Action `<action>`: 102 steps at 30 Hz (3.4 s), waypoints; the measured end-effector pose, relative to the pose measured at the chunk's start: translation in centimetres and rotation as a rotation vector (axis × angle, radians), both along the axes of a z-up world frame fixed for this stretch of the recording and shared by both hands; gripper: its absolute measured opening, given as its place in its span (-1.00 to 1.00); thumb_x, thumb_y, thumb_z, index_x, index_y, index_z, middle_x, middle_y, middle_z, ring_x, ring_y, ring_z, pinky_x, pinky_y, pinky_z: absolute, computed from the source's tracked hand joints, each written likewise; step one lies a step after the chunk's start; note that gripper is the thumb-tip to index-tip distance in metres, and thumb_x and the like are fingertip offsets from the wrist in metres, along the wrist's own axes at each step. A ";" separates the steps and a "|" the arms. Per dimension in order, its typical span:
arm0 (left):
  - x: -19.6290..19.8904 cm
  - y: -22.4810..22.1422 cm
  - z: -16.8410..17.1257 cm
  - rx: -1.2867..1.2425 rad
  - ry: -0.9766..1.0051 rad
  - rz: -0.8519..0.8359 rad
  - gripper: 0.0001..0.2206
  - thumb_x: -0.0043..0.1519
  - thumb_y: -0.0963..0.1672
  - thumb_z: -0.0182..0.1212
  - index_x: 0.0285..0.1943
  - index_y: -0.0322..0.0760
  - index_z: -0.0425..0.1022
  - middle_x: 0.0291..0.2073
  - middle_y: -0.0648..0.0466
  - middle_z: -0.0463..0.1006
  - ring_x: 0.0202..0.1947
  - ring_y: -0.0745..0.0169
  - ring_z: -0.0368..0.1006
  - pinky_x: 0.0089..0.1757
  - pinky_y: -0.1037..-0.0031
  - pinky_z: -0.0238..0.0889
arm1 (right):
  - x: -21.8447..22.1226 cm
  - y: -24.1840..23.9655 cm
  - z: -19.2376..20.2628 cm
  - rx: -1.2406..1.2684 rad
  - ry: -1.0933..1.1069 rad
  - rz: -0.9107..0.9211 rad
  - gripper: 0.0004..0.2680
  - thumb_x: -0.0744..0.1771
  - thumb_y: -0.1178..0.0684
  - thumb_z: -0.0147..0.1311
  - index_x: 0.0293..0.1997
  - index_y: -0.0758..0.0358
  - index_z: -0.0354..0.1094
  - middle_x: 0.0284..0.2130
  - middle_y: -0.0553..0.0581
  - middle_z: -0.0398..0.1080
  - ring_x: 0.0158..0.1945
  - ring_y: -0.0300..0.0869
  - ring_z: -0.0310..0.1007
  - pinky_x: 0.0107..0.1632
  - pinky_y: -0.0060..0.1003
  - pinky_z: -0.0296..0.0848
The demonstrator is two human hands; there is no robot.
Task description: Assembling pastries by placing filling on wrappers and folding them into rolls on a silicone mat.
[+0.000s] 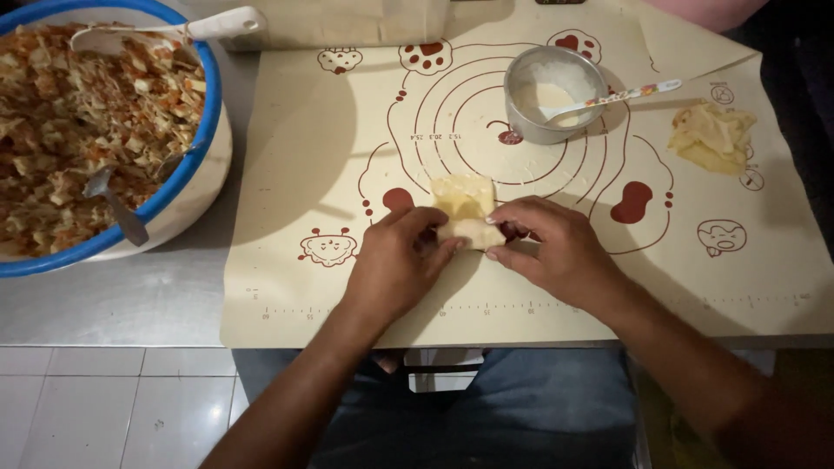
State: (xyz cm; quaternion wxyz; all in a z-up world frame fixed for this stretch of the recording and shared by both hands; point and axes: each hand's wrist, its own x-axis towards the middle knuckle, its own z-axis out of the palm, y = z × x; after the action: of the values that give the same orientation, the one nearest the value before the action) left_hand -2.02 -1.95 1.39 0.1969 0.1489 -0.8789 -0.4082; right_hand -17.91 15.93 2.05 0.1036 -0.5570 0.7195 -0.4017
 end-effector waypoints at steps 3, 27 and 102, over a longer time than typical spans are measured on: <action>0.4 0.5 0.6 0.024 -0.007 0.007 -0.61 0.05 -0.21 0.46 0.09 -0.37 0.57 -0.17 -0.27 0.58 -0.14 -0.31 0.64 -0.19 0.20 0.57 | 0.2 0.3 -0.2 -0.023 0.006 -0.030 -0.76 0.27 0.23 0.30 0.01 0.32 0.44 -0.25 0.20 0.52 -0.18 -0.02 0.62 -0.06 -0.17 0.59; -1.3 -1.1 0.6 -0.589 0.186 0.022 -0.75 0.20 -0.15 0.31 0.01 -0.40 0.62 -0.30 -0.21 0.59 -0.19 -0.27 0.60 -0.15 0.13 0.48 | -1.4 -1.4 1.0 -0.110 0.377 0.041 -0.80 0.34 0.09 0.21 0.05 0.23 0.45 -0.22 0.18 0.47 -0.13 0.07 0.50 -0.07 -0.07 0.46; -6.7 -9.0 -2.8 -0.383 0.077 -0.316 -0.59 0.15 -0.06 0.39 0.19 -0.06 0.44 -0.01 0.01 0.52 0.24 -0.12 0.33 0.16 -0.07 0.19 | -5.6 -6.9 0.5 0.017 0.173 0.165 -0.71 0.27 0.28 0.26 0.09 0.39 0.35 -0.09 0.36 0.46 0.00 0.21 0.52 0.08 0.08 0.40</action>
State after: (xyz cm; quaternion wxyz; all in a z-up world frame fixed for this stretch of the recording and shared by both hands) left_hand -8.72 -10.96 -1.42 0.1888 -0.0461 -0.9444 -0.2653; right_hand -23.56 8.99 2.58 0.0784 -0.6459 0.6810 -0.3360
